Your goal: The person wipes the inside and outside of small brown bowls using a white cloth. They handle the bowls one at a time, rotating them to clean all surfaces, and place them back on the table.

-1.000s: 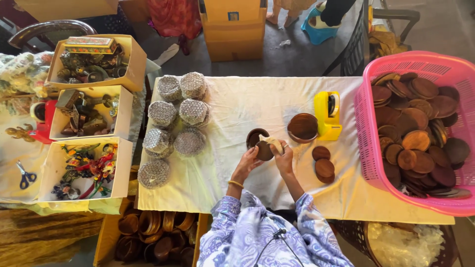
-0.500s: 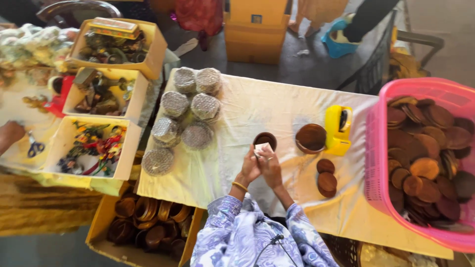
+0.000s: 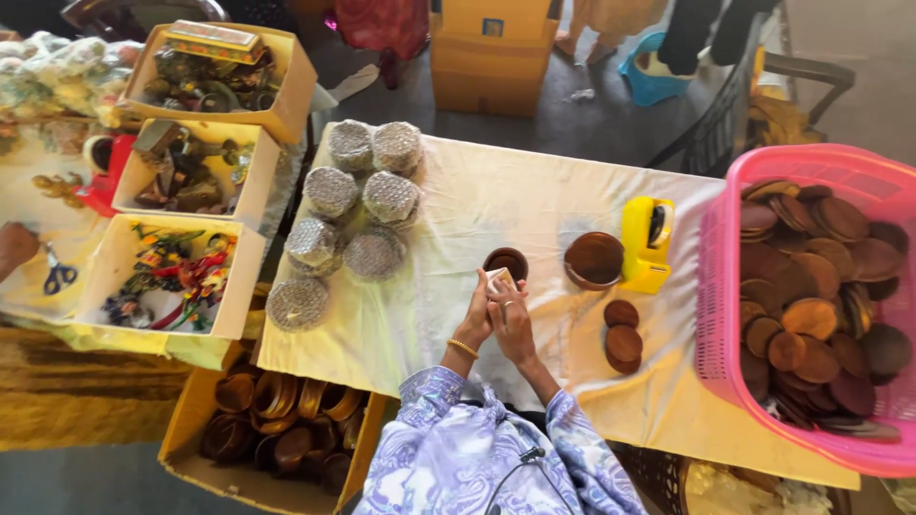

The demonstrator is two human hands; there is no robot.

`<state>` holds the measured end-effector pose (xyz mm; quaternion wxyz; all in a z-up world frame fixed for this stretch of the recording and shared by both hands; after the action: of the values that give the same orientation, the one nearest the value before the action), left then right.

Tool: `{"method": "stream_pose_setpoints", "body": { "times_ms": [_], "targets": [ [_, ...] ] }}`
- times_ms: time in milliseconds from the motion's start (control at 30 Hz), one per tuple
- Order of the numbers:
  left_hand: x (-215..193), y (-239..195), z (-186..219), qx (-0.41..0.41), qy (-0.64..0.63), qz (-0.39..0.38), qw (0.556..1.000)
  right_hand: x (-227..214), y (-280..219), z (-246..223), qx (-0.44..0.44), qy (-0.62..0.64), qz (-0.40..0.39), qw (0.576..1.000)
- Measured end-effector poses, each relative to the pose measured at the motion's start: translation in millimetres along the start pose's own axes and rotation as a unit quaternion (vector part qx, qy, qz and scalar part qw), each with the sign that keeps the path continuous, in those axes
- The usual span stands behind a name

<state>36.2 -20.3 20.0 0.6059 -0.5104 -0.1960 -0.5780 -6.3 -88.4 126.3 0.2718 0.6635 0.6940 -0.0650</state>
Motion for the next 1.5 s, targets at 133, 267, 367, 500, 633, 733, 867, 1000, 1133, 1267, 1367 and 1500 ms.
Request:
{"method": "stream_pose_setpoints", "body": {
  "times_ms": [133,267,367,500,633,733,867,1000,1133,1267,1367,1500],
  "targets": [
    [26,-14,4,0.03,0.043,-0.071,0.996,-20,15,18,0.135,0.001,0.046,0.99],
    [33,-16,-3,0.018,0.024,-0.098,0.995,-20,13,22,0.035,-0.035,0.076,0.996],
    [31,-13,-4,0.034,0.082,-0.082,0.993,-16,16,3,-0.011,-0.171,0.057,0.984],
    [32,-22,0,-0.035,0.165,-0.052,0.984,-30,30,19,0.041,-0.082,0.078,0.993],
    [27,-6,-5,0.091,0.084,-0.15,0.981,-11,17,22,0.052,-0.029,0.047,0.997],
    [20,-7,-2,0.072,0.156,-0.119,0.978,-7,16,15,0.007,-0.136,0.036,0.99],
    [20,-13,-5,0.002,0.16,-0.125,0.979,-16,18,39,0.067,-0.117,0.066,0.989],
    [-2,10,-11,0.078,0.165,-0.102,0.978,-6,11,-5,-0.015,-0.182,0.044,0.982],
    [-4,8,-2,0.024,0.229,-0.096,0.969,-21,32,10,0.08,-0.222,0.042,0.971],
    [12,-6,9,0.008,0.18,-0.101,0.978,-16,26,42,0.105,-0.013,0.062,0.992],
    [19,-8,9,0.056,0.056,-0.099,0.992,-10,17,5,0.014,-0.093,0.055,0.994],
    [-48,38,-21,0.076,0.172,-0.057,0.98,-9,25,-27,-0.053,-0.257,0.038,0.964]
  ]
}}
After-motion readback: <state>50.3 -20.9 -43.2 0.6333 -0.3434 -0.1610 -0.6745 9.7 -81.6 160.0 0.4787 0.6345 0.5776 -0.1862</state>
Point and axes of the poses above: each hand's wrist, its own y-axis towards the middle knuckle, its own x-axis out of the palm, z = x × y, the point moved 6 cm from there along y, towards the middle knuckle, and after that the axes turned 9 degrees about x, right-handed, at the moved point
